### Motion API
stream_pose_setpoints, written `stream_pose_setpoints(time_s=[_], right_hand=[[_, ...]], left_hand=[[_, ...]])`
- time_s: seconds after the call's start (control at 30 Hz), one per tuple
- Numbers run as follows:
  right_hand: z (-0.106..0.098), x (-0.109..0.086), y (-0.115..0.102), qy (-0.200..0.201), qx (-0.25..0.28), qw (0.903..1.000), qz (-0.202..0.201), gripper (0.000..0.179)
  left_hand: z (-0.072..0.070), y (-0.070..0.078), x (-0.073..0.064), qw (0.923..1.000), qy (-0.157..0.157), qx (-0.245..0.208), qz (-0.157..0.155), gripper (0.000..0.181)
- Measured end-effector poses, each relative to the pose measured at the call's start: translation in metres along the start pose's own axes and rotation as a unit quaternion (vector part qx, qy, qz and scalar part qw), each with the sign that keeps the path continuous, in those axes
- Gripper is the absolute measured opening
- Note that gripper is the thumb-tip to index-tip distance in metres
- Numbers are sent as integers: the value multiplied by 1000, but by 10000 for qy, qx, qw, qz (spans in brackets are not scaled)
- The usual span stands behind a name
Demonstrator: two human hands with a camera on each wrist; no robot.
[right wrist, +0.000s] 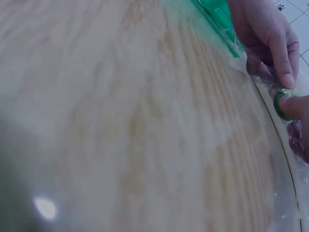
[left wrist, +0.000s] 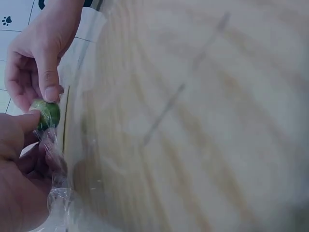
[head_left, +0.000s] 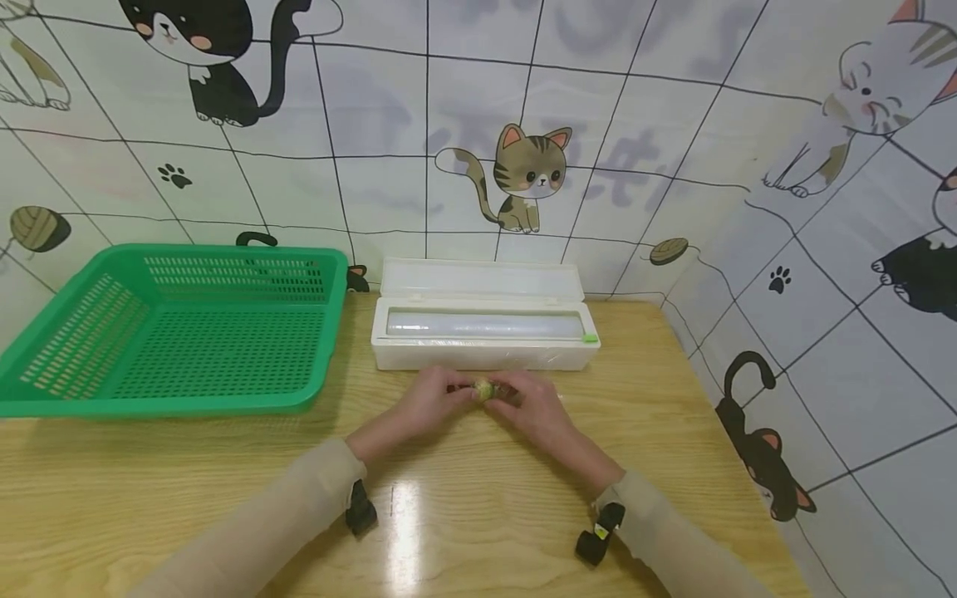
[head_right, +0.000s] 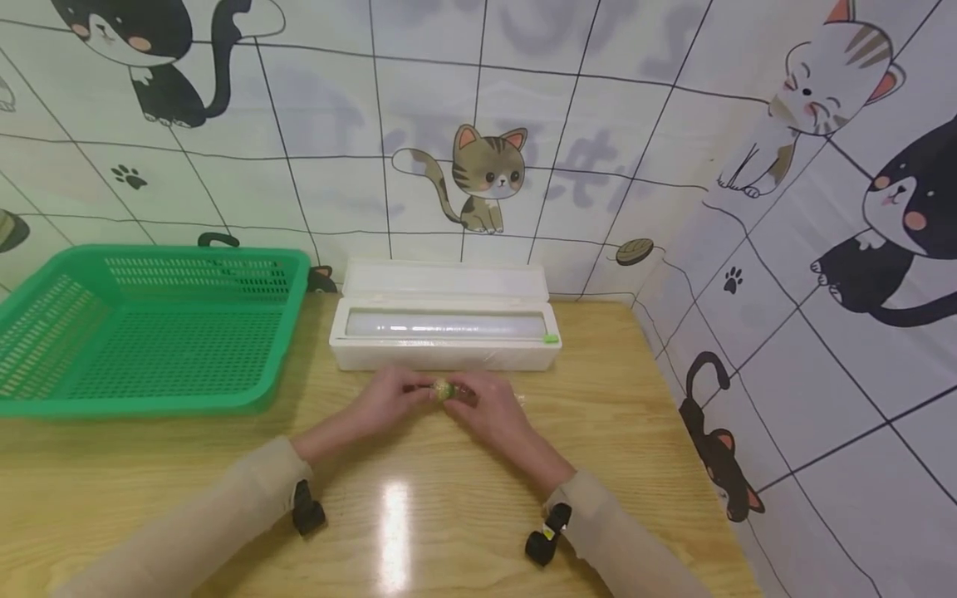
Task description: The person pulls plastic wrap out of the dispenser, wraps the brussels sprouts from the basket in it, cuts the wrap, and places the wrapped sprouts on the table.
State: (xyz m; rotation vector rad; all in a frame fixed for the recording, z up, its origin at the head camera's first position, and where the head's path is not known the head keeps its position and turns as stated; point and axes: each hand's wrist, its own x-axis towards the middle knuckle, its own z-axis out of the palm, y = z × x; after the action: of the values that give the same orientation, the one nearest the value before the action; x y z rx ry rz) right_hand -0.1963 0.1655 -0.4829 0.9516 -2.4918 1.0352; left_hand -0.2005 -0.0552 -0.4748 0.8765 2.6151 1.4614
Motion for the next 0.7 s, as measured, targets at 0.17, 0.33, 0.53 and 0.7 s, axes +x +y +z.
stream_pose_setpoints(time_s=[0.17, 0.33, 0.53, 0.7], right_hand=[[-1, 3, 3, -63, 138, 9999, -62, 29], [-2, 4, 5, -367, -33, 9992, 173, 32], [-1, 8, 6, -754, -83, 9963, 401, 31], [0, 12, 5, -794, -205, 9961, 334, 22]], left_hand=[[-4, 2, 2, 9993, -60, 372, -53, 16], [-2, 6, 5, 9972, -3, 732, 146, 18], [1, 10, 6, 9908, 352, 1309, 33, 16], [6, 12, 5, 9827, 730, 1656, 387, 20]])
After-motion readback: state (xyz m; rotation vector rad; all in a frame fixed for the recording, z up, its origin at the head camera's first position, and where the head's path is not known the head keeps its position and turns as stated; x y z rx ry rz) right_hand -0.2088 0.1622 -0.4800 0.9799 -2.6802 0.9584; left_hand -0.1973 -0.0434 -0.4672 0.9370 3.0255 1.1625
